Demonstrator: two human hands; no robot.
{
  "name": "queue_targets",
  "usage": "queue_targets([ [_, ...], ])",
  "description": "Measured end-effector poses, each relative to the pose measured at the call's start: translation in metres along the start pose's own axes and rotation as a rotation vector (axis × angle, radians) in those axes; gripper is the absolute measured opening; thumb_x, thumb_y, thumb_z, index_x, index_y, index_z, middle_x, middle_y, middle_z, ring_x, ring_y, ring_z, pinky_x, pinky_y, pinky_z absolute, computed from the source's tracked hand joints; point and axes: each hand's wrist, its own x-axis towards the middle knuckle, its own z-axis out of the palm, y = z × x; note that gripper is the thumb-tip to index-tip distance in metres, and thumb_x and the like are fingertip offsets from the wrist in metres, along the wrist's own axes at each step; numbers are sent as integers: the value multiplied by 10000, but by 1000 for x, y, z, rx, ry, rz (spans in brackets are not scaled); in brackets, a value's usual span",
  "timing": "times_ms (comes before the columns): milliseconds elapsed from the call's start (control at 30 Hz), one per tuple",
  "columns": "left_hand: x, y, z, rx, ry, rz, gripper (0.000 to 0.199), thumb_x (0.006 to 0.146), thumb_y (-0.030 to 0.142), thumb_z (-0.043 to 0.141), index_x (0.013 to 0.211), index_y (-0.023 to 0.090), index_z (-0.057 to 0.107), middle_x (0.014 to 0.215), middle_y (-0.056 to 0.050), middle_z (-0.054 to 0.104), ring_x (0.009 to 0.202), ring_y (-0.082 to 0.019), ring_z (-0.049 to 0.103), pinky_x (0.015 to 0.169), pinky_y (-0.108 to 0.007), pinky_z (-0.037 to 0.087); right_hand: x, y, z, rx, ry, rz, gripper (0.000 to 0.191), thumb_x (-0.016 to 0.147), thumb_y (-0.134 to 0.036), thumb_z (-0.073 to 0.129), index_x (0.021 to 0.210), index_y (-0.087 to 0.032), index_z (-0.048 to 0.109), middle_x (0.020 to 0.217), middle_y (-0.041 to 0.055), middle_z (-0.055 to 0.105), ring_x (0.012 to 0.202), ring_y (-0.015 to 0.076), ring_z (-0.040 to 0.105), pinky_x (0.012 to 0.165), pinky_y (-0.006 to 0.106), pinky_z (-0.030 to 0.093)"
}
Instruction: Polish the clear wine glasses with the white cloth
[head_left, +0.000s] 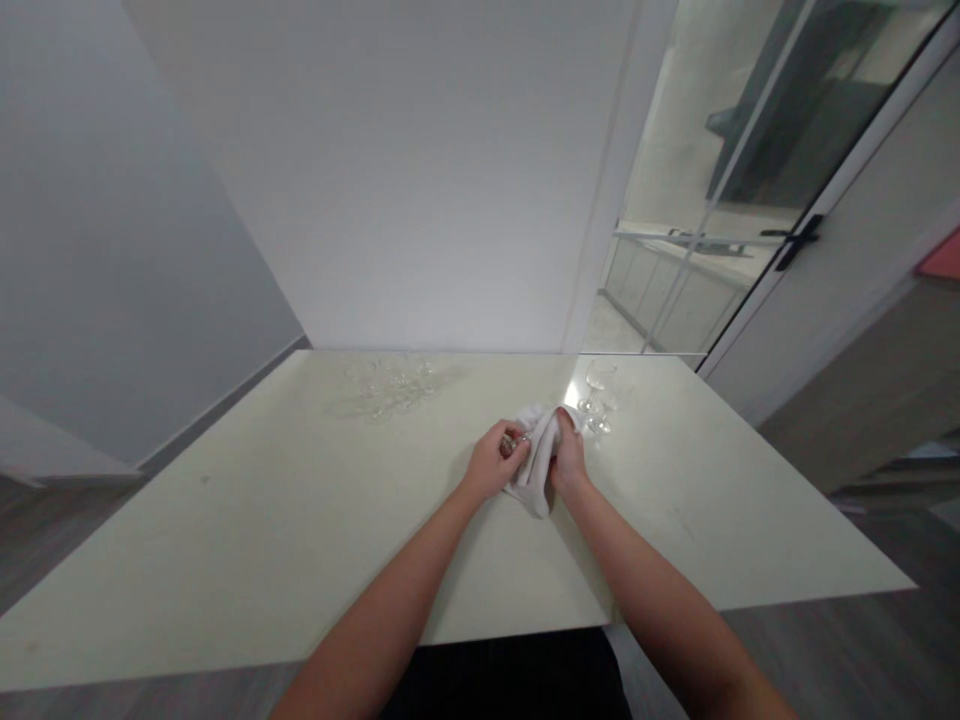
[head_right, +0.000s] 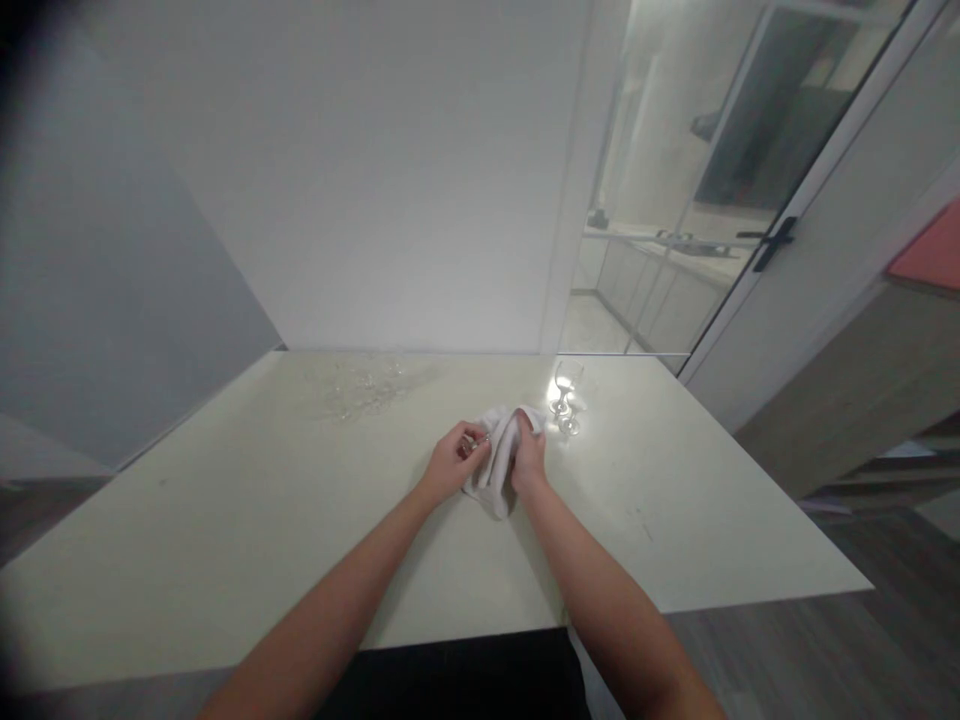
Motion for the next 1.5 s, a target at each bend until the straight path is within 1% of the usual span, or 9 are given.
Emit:
queue_targets([
  [167, 6, -6, 1, -255, -24, -249, 336, 832, 501, 469, 899, 173, 490, 750, 11, 553, 443, -55, 452, 427, -195, 352, -3, 0, 2, -34, -7, -77, 270, 657, -396, 713, 806, -204, 596, 659, -36, 651, 555, 135, 597, 545, 246, 509],
  [300, 2, -1, -2, 16, 178, -43, 440, 743, 441, 626, 1075, 199, 470, 920, -25, 580, 695, -112, 551, 574, -219, 423, -4, -2, 3, 2, -10, -22, 351, 678, -466, 686, 879, -192, 599, 756, -3, 688, 667, 168, 646, 630, 287, 538],
  [433, -3, 6, -4, 266, 120, 161, 291, 780, 398, 591, 986, 198, 549, 903, -29, 586, 803, -135, 540, 709, -250, 422, -3, -5, 1, -10, -30, 28, 372, 692, -520, 651, 828, -179, 593, 719, 7, 683, 639, 176, 646, 603, 287, 535],
  [667, 3, -8, -3, 63, 30, -82, 324, 838, 484, 466, 747, 178, 520, 596, 35, 521, 525, -93, 469, 523, -216, 366, 2, 1, -3, -67, 12, -145, 340, 635, -361, 735, 901, -206, 591, 764, -38, 664, 659, 127, 616, 638, 245, 517],
  [933, -1, -2, -3, 288, 85, 115, 428, 728, 402, 637, 1082, 207, 496, 948, -34, 597, 833, -157, 559, 743, -276, 428, 2, 0, 0, 14, 2, -35, 310, 665, -396, 703, 872, -193, 593, 756, -8, 679, 658, 160, 634, 629, 288, 537],
  [1067, -2, 1, -3, 387, 51, 138, 248, 760, 412, 597, 871, 204, 520, 759, 3, 554, 699, -136, 522, 662, -255, 400, -1, -3, 3, 59, 5, 16, 283, 670, -411, 698, 819, -190, 601, 715, -2, 680, 622, 166, 633, 604, 291, 539],
  [1233, 4, -5, -2, 117, 25, -60, 314, 793, 485, 536, 725, 187, 463, 585, 48, 450, 538, -97, 433, 526, -217, 340, -4, -3, 3, 40, -11, -5, 269, 653, -369, 719, 824, -199, 601, 686, -23, 669, 587, 151, 618, 567, 266, 524],
  [1367, 3, -5, -3, 75, 66, -62, 340, 747, 464, 602, 921, 188, 503, 737, 22, 543, 626, -104, 494, 575, -219, 382, -5, -4, 4, 20, -1, -25, 270, 649, -375, 719, 812, -199, 596, 678, -28, 664, 588, 149, 615, 564, 257, 518],
  [1500, -2, 5, -5, 225, 60, 83, 459, 726, 402, 640, 1107, 208, 473, 1025, -51, 571, 861, -157, 549, 713, -264, 434, -4, -7, 5, 48, 4, 11, 274, 679, -437, 680, 801, -206, 594, 694, -19, 674, 618, 167, 633, 608, 287, 536],
])
